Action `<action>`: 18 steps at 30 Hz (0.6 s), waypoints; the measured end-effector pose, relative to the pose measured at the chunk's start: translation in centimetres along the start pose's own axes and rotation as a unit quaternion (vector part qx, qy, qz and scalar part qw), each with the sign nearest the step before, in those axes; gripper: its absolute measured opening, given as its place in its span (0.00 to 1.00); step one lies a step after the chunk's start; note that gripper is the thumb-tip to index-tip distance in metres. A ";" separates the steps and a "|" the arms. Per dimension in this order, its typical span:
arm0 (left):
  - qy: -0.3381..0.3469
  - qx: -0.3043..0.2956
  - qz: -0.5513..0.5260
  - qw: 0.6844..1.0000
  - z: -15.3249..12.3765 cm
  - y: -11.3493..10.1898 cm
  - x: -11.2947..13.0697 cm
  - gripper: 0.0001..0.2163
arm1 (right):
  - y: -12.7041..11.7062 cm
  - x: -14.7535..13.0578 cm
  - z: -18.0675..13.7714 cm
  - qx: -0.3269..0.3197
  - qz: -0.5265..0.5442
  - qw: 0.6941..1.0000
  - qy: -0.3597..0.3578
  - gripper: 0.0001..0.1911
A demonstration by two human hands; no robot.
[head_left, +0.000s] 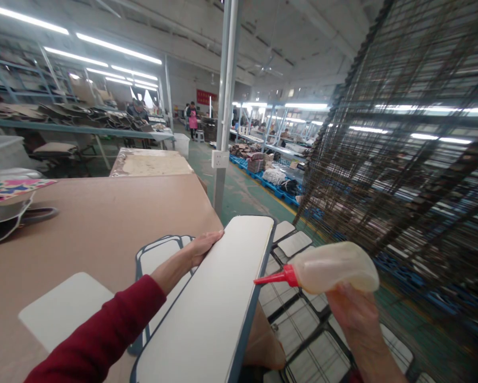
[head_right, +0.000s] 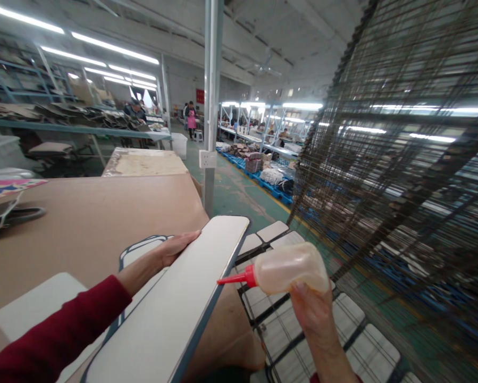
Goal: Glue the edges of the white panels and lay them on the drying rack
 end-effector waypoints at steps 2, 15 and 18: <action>-0.004 0.002 0.002 1.000 0.0 0.1 0.2 0.12 | 0.0 -0.1 -0.1 -0.002 0.007 1.000 -0.007 0.20; -0.001 -0.005 0.006 1.000 2.1 0.2 1.5 0.14 | 0.1 -0.2 -0.7 -0.038 0.015 0.999 -0.004 0.24; -0.005 -0.001 0.016 1.000 2.2 0.6 2.1 0.15 | 0.3 -0.4 -0.7 -0.052 0.001 0.999 -0.005 0.25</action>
Point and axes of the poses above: each hand's wrist, its own z-axis towards the middle knuckle, its own y-axis out of the palm, x = y × z, the point moved 10 cm from there along z, towards the middle knuckle, and after that the axes turned 5 degrees about y, right-handed, at the moved point
